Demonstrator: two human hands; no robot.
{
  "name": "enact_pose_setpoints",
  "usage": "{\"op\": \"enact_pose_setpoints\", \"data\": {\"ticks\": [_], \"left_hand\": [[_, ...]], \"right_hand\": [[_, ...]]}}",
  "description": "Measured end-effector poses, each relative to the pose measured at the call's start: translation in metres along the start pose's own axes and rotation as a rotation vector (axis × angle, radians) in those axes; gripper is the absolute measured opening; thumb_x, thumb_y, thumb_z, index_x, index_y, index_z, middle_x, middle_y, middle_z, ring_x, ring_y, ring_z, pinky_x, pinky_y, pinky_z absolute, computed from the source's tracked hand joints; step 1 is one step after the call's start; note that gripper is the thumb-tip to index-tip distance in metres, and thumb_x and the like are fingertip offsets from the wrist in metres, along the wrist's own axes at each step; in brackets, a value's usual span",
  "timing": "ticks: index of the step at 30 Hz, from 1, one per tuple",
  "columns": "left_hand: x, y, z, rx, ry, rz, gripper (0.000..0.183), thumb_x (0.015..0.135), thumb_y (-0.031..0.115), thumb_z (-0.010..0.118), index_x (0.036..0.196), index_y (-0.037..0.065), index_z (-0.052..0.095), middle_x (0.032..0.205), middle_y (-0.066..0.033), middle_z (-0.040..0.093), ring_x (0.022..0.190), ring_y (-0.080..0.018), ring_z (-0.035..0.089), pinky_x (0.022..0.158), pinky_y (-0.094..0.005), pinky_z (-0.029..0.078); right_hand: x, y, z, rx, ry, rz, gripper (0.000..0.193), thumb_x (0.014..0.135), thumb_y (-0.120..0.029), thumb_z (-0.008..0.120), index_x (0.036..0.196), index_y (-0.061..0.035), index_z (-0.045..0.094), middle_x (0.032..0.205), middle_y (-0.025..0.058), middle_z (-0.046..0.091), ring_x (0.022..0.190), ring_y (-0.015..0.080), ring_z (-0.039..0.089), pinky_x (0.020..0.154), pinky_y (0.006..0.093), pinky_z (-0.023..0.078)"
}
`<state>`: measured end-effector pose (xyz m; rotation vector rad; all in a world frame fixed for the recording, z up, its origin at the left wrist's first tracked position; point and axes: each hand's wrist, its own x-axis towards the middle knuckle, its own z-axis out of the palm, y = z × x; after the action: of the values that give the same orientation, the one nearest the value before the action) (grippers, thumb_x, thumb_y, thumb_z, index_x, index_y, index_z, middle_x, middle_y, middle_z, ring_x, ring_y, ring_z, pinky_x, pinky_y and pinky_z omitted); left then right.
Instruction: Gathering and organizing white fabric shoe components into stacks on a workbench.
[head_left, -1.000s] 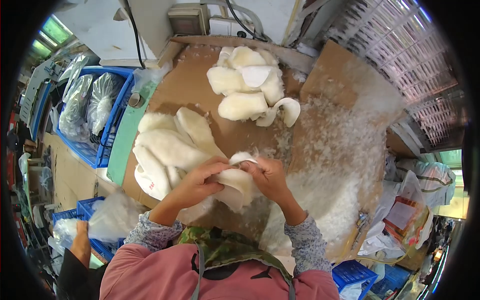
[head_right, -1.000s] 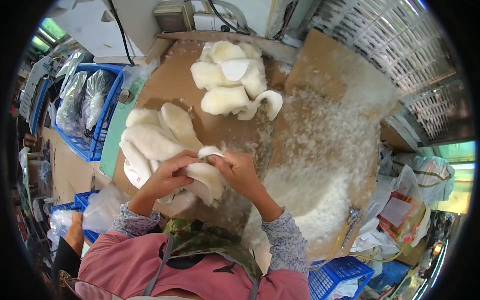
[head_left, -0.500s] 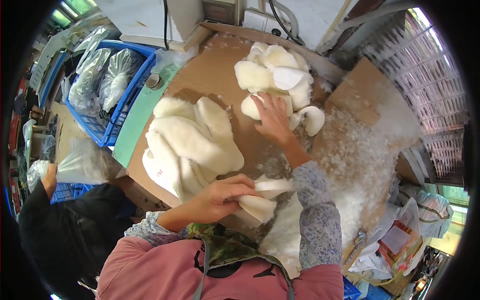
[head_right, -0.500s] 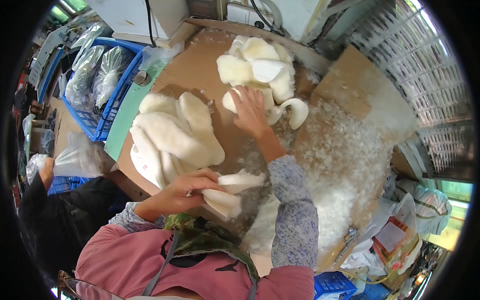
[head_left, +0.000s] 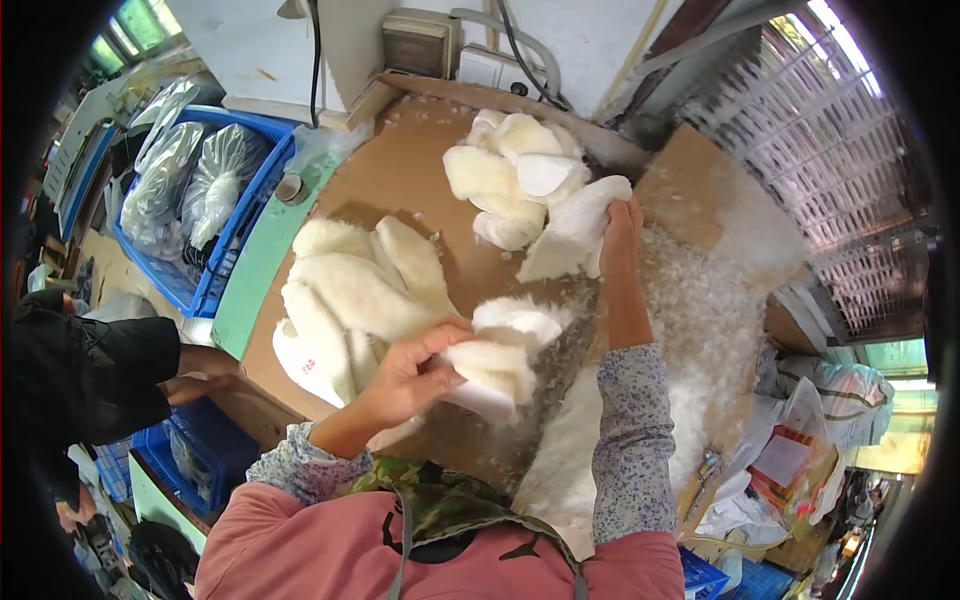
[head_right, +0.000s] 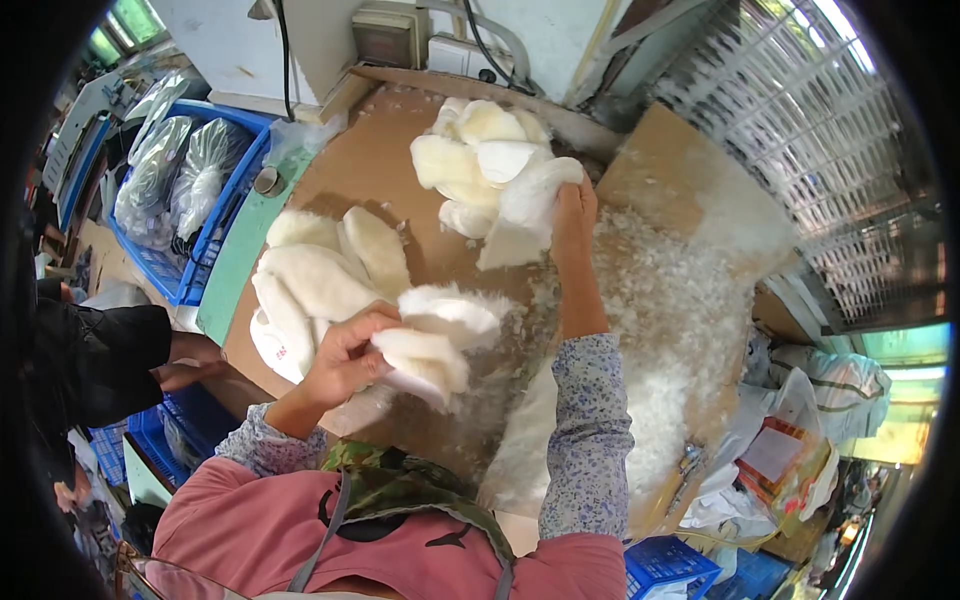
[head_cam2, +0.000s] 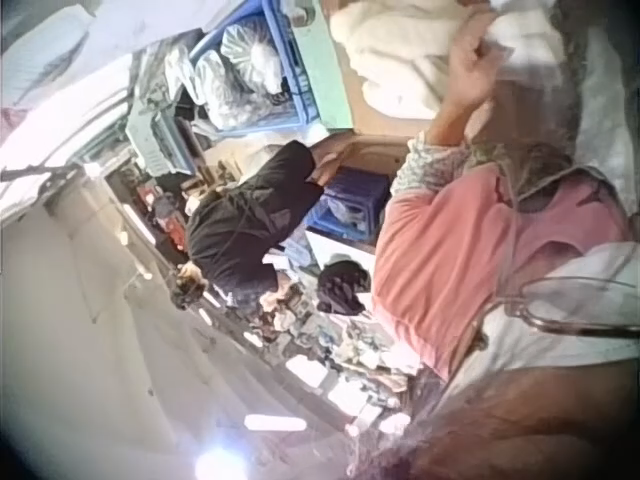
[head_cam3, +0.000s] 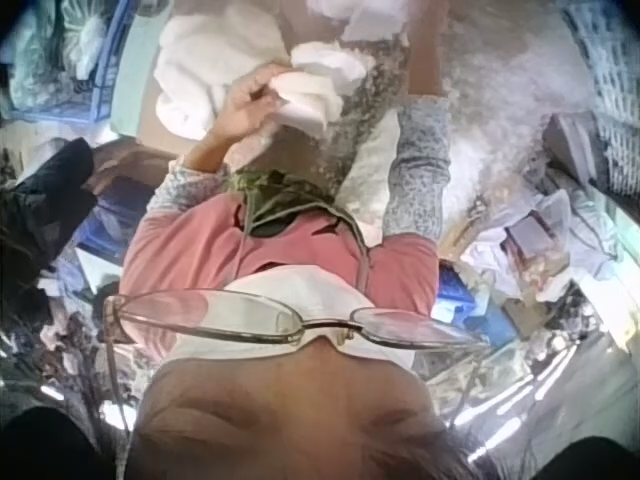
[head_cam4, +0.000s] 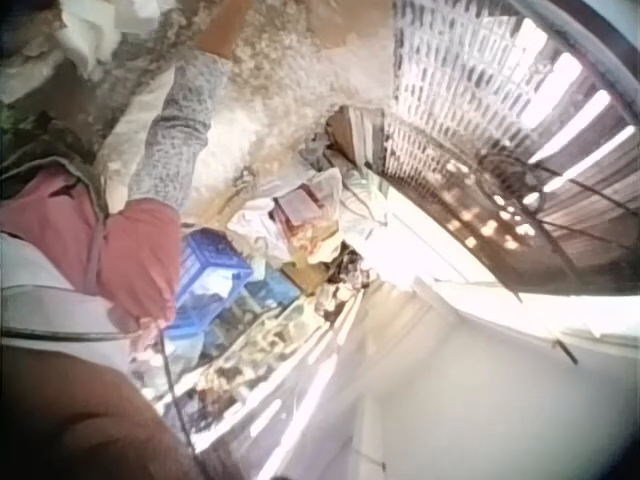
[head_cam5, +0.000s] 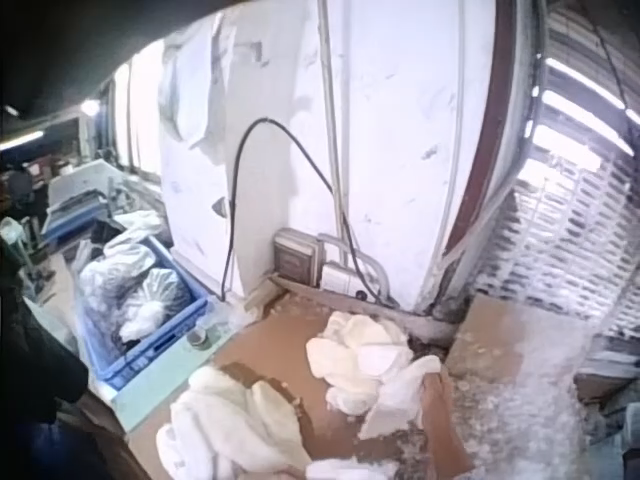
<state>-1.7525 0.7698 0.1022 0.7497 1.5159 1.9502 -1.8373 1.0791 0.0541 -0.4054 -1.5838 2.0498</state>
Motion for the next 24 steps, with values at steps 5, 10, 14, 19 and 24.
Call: {"op": "enact_pose_setpoints", "data": {"ticks": [5, 10, 14, 19, 24], "left_hand": [[0.023, 0.002, -0.005, -0.079, 0.021, -0.097, 0.035, 0.079, -0.01, 0.054, 0.114, -0.002, 0.056, 0.115, -0.0031, 0.05, 0.105, -0.0115, 0.05, 0.088, -0.0246, 0.039], [0.044, -0.004, -0.009, -0.149, 0.078, -0.037, 0.034, 0.083, -0.004, 0.059, 0.117, 0.001, 0.058, 0.108, -0.0007, 0.061, 0.1, -0.0098, 0.057, 0.088, -0.0247, 0.044], [0.042, -0.012, -0.011, -0.112, 0.16, 0.022, 0.036, 0.084, -0.005, 0.059, 0.119, 0.002, 0.057, 0.105, 0.0006, 0.062, 0.098, -0.0086, 0.057, 0.086, -0.0244, 0.045], [0.041, 0.003, -0.002, -0.054, 0.045, 0.023, 0.036, 0.081, -0.006, 0.057, 0.116, 0.001, 0.059, 0.114, -0.0028, 0.059, 0.101, -0.0107, 0.056, 0.087, -0.0252, 0.045], [0.042, 0.025, -0.007, 0.082, -0.076, 0.149, 0.042, 0.075, -0.01, 0.055, 0.114, 0.002, 0.062, 0.131, -0.0099, 0.051, 0.106, -0.0159, 0.055, 0.088, -0.0275, 0.044]], "right_hand": [[-0.037, -0.048, 0.012, -0.084, -0.158, 0.144, 0.015, 0.087, -0.014, 0.052, 0.095, -0.0053, 0.061, 0.075, -0.005, 0.052, 0.068, 0.0034, 0.045, 0.059, 0.0213, 0.037], [-0.077, -0.059, 0.026, -0.161, -0.571, 0.148, 0.017, 0.092, -0.017, 0.054, 0.099, -0.0026, 0.06, 0.088, -0.0036, 0.06, 0.079, 0.0032, 0.052, 0.07, 0.0202, 0.041], [-0.108, -0.08, 0.04, 0.107, -0.514, 0.218, 0.018, 0.091, -0.018, 0.059, 0.099, -0.002, 0.061, 0.091, -0.0029, 0.06, 0.083, 0.0035, 0.051, 0.073, 0.0198, 0.041], [-0.107, -0.079, 0.018, -0.187, -0.549, 0.117, 0.017, 0.087, -0.018, 0.065, 0.092, -0.0024, 0.062, 0.081, -0.004, 0.059, 0.073, 0.0048, 0.051, 0.063, 0.0258, 0.042], [-0.103, -0.108, 0.0, -0.754, -0.249, -0.311, 0.017, 0.08, -0.019, 0.071, 0.088, -0.0048, 0.064, 0.066, 0.004, 0.056, 0.057, 0.0151, 0.051, 0.054, 0.0339, 0.041]]}}
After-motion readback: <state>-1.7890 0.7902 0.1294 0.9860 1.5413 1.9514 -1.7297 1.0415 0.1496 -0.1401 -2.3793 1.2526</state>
